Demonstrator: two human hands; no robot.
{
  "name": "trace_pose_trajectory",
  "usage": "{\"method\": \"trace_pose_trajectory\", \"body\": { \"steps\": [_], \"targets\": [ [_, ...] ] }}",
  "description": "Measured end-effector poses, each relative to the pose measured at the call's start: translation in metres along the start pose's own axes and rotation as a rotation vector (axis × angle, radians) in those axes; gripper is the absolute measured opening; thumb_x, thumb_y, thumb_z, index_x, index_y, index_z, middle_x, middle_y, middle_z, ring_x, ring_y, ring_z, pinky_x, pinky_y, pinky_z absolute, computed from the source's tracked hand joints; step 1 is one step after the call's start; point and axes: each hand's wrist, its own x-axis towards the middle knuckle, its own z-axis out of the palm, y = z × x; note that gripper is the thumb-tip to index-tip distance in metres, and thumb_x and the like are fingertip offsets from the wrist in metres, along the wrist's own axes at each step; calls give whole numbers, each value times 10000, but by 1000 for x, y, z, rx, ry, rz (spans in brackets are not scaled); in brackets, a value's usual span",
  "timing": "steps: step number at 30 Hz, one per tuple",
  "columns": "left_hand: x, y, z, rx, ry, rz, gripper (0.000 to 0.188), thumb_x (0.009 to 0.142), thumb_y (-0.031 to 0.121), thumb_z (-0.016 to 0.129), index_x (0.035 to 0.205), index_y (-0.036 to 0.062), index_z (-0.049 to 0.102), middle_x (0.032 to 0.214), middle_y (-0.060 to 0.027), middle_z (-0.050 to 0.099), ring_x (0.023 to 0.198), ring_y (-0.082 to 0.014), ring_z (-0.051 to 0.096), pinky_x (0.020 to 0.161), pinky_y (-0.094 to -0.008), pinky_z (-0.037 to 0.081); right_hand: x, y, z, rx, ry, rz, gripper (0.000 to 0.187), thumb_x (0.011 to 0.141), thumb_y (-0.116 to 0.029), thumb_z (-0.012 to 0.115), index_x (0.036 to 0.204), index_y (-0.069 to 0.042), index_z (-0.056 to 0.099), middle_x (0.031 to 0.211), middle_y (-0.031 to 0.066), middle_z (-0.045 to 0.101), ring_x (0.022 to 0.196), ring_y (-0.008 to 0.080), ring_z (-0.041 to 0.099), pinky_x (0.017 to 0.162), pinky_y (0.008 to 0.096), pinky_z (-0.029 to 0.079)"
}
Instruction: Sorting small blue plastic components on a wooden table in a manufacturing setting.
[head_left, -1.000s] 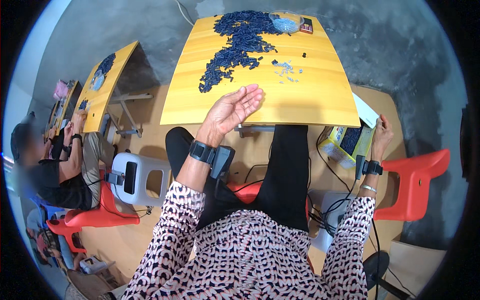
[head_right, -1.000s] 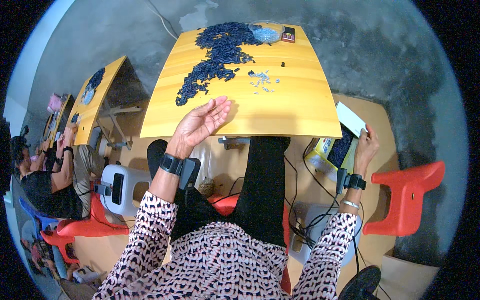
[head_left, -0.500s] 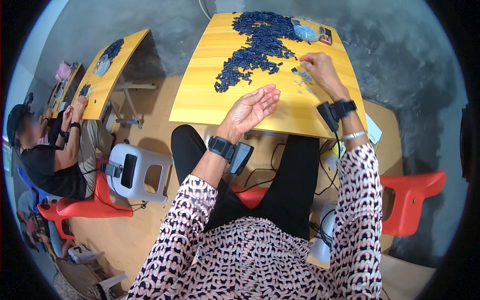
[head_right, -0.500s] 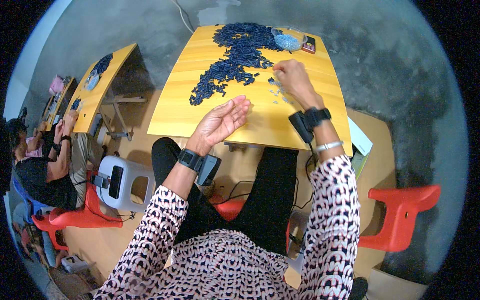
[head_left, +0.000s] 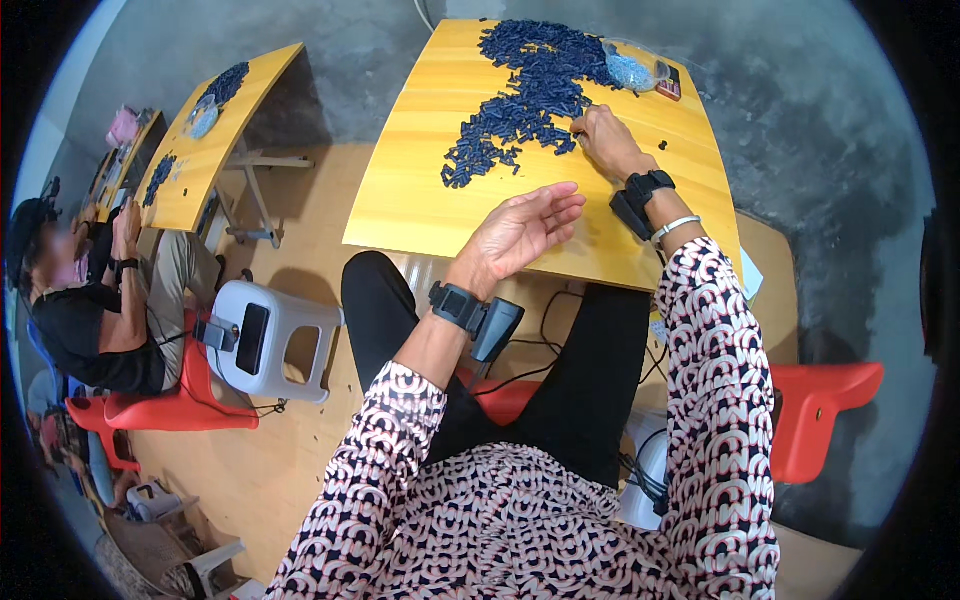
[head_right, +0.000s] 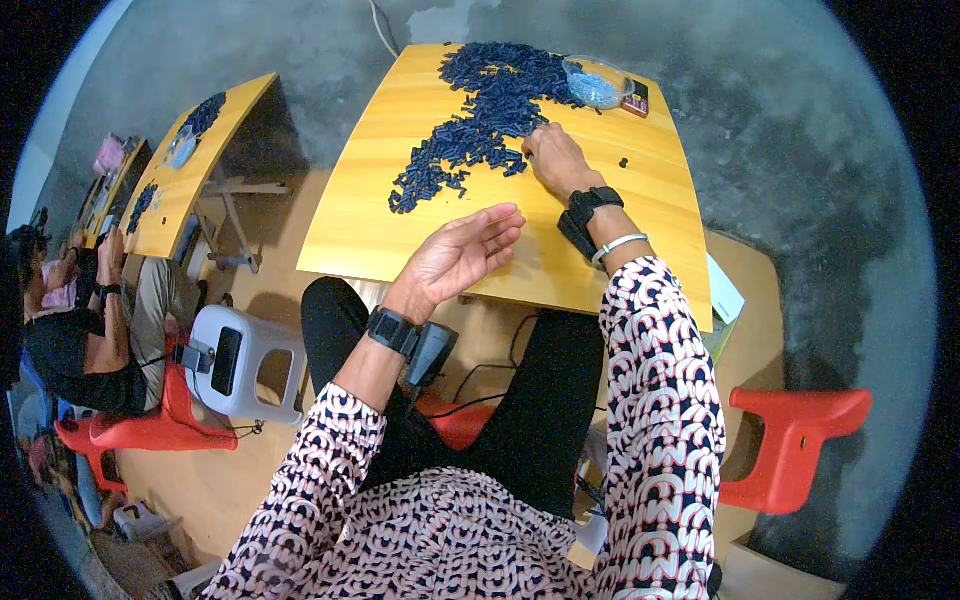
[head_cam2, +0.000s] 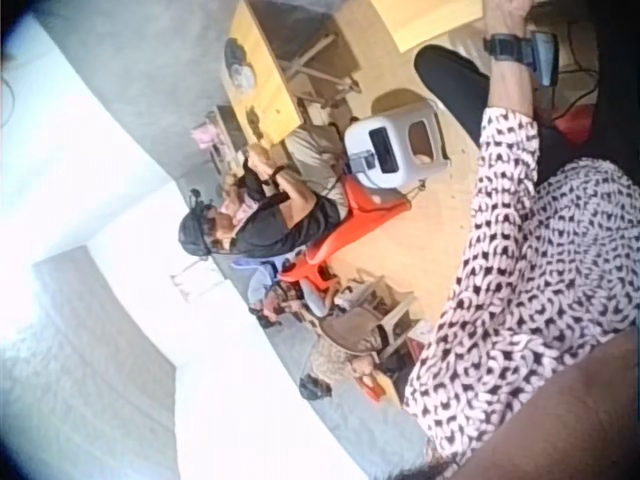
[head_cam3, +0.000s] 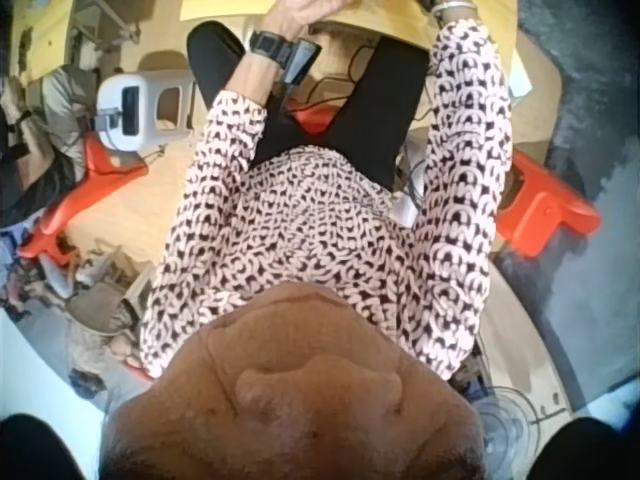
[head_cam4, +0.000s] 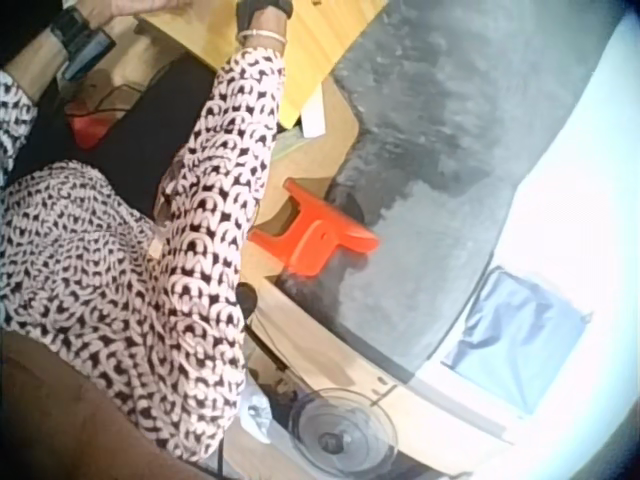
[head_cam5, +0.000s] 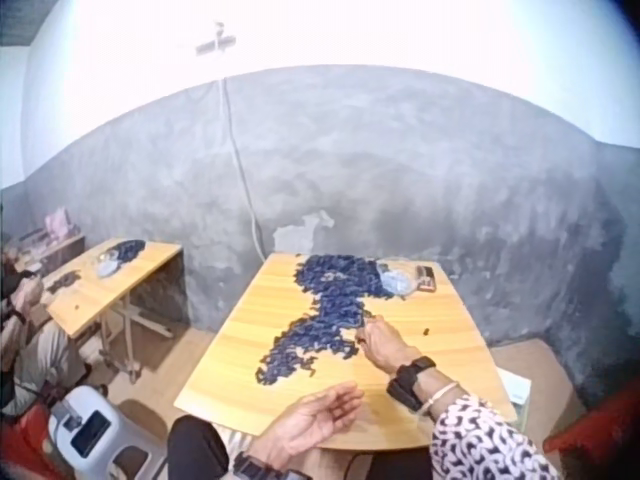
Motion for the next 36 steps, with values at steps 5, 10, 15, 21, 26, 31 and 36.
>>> {"method": "trace_pose_trajectory", "body": {
  "steps": [5,10,15,21,26,31,36],
  "targets": [
    [1,-3,2,-14,-20,-3,340,896,197,530,1178,10,501,1118,-86,562,1006,-159,531,855,-297,455,-5,2,-2,-34,-22,10,171,768,-27,509,872,13,638,895,187,612,950,325,529,837,397,444],
    [0,-6,0,0,2,41,352,896,186,530,1193,3,479,1119,-87,560,1007,-153,531,856,-292,454,-27,-14,-28,285,23,122,153,765,-55,515,821,20,635,748,201,622,735,316,604,689,379,475],
    [4,-10,2,28,77,132,373,890,167,537,1216,10,444,1066,-59,576,960,-124,549,841,-276,452,-62,-31,-33,579,126,161,159,775,-49,550,883,16,648,733,111,636,653,174,587,617,297,465],
    [8,-12,3,69,138,168,291,896,101,516,1176,30,477,948,-33,583,856,-96,553,791,-256,449,-90,-52,-25,1039,96,226,173,824,-71,603,947,49,625,804,43,629,654,76,551,600,206,464],
    [8,-13,-4,82,91,191,285,886,65,523,1165,15,499,910,-44,588,829,-109,560,778,-254,470,-101,-72,-18,1261,133,278,194,814,-50,591,982,48,605,806,40,628,643,65,549,581,196,455],
    [7,-16,-2,97,41,188,308,872,59,545,1170,-6,503,894,-55,594,809,-121,570,773,-253,491,-109,-75,-11,1306,193,319,212,793,-28,582,991,46,592,788,36,629,638,59,555,563,190,452],
    [6,-16,1,159,163,191,294,867,66,562,1133,-53,524,880,-68,602,787,-113,572,756,-250,495,-108,-80,-3,1310,279,310,256,765,-35,584,1004,57,578,790,61,636,669,85,592,583,200,468]
  ]
}}
